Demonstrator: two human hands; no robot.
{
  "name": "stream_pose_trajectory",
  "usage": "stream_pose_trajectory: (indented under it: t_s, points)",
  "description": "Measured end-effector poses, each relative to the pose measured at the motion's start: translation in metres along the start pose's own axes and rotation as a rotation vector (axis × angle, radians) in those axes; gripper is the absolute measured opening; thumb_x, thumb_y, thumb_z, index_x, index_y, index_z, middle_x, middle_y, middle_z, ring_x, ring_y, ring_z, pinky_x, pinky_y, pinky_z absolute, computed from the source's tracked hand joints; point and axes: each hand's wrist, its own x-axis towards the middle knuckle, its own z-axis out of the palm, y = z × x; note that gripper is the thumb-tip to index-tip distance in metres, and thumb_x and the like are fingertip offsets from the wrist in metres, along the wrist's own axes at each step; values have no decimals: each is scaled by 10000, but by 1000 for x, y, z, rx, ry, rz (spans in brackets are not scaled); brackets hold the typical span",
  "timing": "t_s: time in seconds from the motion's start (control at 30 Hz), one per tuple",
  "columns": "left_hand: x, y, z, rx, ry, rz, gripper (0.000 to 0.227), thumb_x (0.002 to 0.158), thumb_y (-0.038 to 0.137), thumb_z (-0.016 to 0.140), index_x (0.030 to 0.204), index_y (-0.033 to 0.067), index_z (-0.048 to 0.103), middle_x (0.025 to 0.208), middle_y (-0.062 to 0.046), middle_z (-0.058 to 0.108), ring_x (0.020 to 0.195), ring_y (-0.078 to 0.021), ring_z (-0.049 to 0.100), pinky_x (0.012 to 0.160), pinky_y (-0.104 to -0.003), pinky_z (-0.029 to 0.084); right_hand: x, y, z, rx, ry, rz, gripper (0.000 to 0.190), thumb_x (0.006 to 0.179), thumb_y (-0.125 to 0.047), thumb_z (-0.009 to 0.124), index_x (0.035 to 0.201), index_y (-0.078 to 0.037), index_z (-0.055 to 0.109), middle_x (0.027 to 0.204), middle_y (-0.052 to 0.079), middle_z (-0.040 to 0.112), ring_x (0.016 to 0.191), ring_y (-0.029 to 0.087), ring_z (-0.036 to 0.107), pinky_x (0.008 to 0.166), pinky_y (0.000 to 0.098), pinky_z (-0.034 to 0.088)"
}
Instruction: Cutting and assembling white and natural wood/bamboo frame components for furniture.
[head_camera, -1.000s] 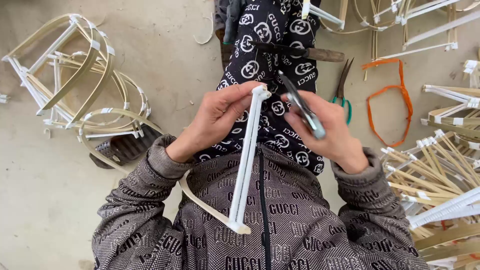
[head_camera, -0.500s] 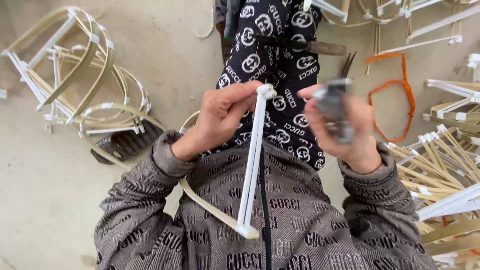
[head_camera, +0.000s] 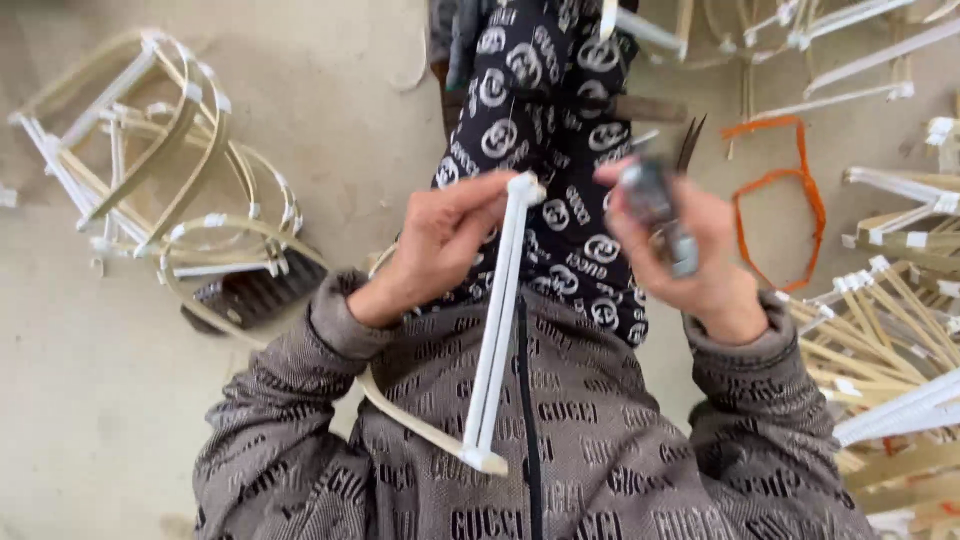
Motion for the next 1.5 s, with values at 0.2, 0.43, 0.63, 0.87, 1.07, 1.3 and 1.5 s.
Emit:
stream_pose_trajectory:
  t_s: [0.2,0.43,0.63,0.87,1.07,1.3,1.5]
  points:
    - [0,11,0,16,-60,-40,311,1102,-3,534,1408,-9,582,1160,-59,727,1046,-82,656,945,-232,538,8,-1,4,-205,16,-98,667,878,-8,712,1483,-41,433,1236,208,583,1132,423,583,990,474,479]
    - [-7,2,0,109,-77,0,273,1092,-13,552,1359,-12,607,1187,-95,746,1038,-122,701,931,-248,566,3,-5,19,-264,-90,-73,839,743,-32,715,1516,-18,388,1261,227,551,1209,442,511,1091,504,398]
    - [-11,-1,-1,119,-115,25,311,1071,-23,565,1381,-9,597,1223,-123,739,1066,-155,731,932,-256,574,2,-4,22,-233,-83,-95,821,781,-21,701,1531,-13,369,1306,211,558,1228,409,527,1095,492,391]
    - [-19,-25,6,123,-145,-94,302,1054,-15,568,1352,-8,621,1131,-103,755,947,-112,712,857,-236,580,-16,36,46,-188,-122,-112,707,761,-33,723,1417,5,461,1175,167,619,1103,357,592,967,464,424]
    - [-23,-39,11,92,-146,-145,312,1057,0,565,1364,-7,617,1077,-93,759,910,-87,700,847,-229,589,-26,61,66,-153,-46,-130,515,787,-67,785,1239,20,554,1053,149,654,921,337,633,829,427,445]
    - [-22,-46,9,-24,-127,-242,314,1076,14,592,1386,22,643,1088,-37,747,875,-69,641,780,-222,540,-39,90,87,-109,-11,56,317,905,-161,827,1094,-81,585,871,94,633,838,297,657,734,425,511]
    - [-14,-22,-13,-67,-13,-131,317,1123,38,561,1437,9,602,1198,-8,724,1046,-53,649,932,-224,547,-20,61,60,-338,92,-17,700,872,-327,832,1387,-8,481,1182,175,616,1115,398,574,976,498,427]
